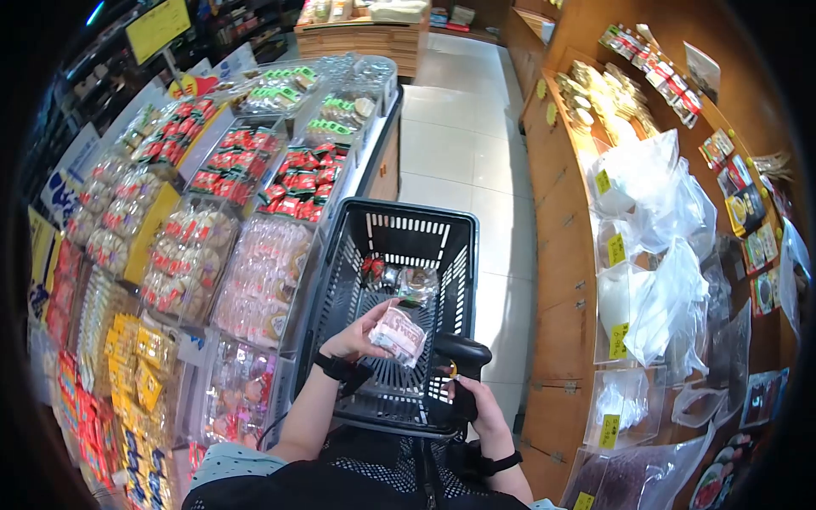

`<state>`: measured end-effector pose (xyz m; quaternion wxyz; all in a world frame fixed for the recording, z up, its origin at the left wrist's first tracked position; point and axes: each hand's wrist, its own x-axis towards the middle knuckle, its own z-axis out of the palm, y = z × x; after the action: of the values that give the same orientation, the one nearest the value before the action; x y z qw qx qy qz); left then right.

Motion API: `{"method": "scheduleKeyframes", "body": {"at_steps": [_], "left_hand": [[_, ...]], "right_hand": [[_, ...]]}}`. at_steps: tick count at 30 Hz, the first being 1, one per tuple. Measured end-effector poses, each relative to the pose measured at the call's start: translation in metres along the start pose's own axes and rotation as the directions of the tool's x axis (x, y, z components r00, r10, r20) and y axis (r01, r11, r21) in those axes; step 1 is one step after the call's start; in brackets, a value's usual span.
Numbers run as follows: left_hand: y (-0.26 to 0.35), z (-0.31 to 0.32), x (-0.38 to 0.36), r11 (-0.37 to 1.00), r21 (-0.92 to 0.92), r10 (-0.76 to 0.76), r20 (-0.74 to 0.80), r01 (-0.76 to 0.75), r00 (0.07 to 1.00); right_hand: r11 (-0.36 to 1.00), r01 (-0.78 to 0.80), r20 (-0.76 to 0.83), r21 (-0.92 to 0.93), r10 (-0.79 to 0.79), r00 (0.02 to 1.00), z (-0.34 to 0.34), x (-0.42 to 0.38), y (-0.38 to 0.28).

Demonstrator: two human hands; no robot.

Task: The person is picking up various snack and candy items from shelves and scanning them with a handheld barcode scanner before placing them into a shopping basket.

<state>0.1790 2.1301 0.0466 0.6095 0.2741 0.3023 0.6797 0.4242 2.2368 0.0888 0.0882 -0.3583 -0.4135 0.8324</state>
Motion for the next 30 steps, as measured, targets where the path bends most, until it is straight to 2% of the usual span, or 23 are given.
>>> {"method": "scheduleKeyframes", "body": {"at_steps": [1, 3, 9, 12, 14, 16, 18, 20, 22, 23, 25, 26, 28, 29, 30], "left_hand": [[-0.001, 0.004, -0.005, 1.000, 0.005, 0.012, -0.016, -0.012, 1.000], [-0.005, 0.013, -0.010, 0.987, 0.147, 0.071, -0.060, -0.062, 0.996], [-0.015, 0.035, -0.011, 0.960, 0.230, 0.206, -0.193, -0.159, 0.959], [-0.009, 0.048, -0.019, 0.933, 0.306, 0.275, -0.264, -0.190, 0.925], [-0.003, 0.053, -0.030, 0.901, 0.400, 0.321, -0.350, -0.170, 0.880], [0.006, 0.041, -0.046, 0.775, 0.607, 0.451, -0.340, -0.174, 0.825], [0.034, 0.045, -0.074, 0.439, 0.898, 0.614, -0.326, 0.032, 0.719], [0.043, 0.027, -0.101, 0.385, 0.914, 0.746, -0.390, 0.129, 0.539], [0.055, 0.013, -0.120, 0.462, 0.881, 0.822, -0.469, 0.103, 0.323], [0.062, 0.004, -0.130, 0.458, 0.883, 0.825, -0.466, 0.103, 0.320], [0.078, -0.009, -0.142, 0.413, 0.855, 0.863, -0.478, 0.314, 0.165], [0.083, -0.011, -0.142, 0.410, 0.857, 0.864, -0.475, 0.312, 0.168], [0.091, -0.013, -0.142, 0.130, 0.601, 0.841, -0.488, 0.789, 0.233], [0.091, -0.019, -0.141, 0.133, 0.570, 0.786, -0.559, 0.811, 0.264], [0.085, -0.034, -0.140, 0.131, 0.572, 0.787, -0.556, 0.810, 0.266]], "right_hand": [[1.000, -0.018, 0.020, -0.003, 0.018, 1.000, -0.003, -0.001, 0.000], [1.000, -0.024, 0.061, -0.004, 0.024, 0.998, -0.010, -0.003, 0.000], [0.995, -0.094, 0.110, -0.027, 0.097, 0.989, -0.015, -0.007, -0.004], [0.980, -0.152, 0.100, -0.132, 0.166, 0.981, -0.011, -0.012, -0.006], [0.979, -0.083, 0.117, -0.188, 0.106, 0.987, -0.011, -0.015, -0.003], [0.982, -0.087, 0.127, -0.168, 0.109, 0.986, -0.009, -0.016, -0.004], [0.984, -0.059, 0.114, -0.168, 0.078, 0.990, -0.012, -0.014, -0.003], [0.987, -0.048, 0.108, -0.153, 0.065, 0.992, -0.016, -0.014, -0.001], [0.984, -0.039, 0.126, -0.173, 0.061, 0.990, -0.021, -0.014, -0.002], [0.983, -0.044, 0.120, -0.181, 0.066, 0.991, -0.020, -0.015, -0.005], [0.982, -0.032, 0.124, -0.184, 0.055, 0.991, -0.024, -0.014, -0.003], [0.982, -0.023, 0.123, -0.187, 0.046, 0.991, -0.025, -0.014, -0.002], [0.984, -0.021, 0.125, -0.176, 0.043, 0.991, -0.024, -0.015, 0.000], [0.986, -0.022, 0.126, -0.167, 0.044, 0.991, -0.024, -0.016, 0.001], [0.986, -0.019, 0.126, -0.165, 0.040, 0.991, -0.025, -0.017, 0.001]]}}
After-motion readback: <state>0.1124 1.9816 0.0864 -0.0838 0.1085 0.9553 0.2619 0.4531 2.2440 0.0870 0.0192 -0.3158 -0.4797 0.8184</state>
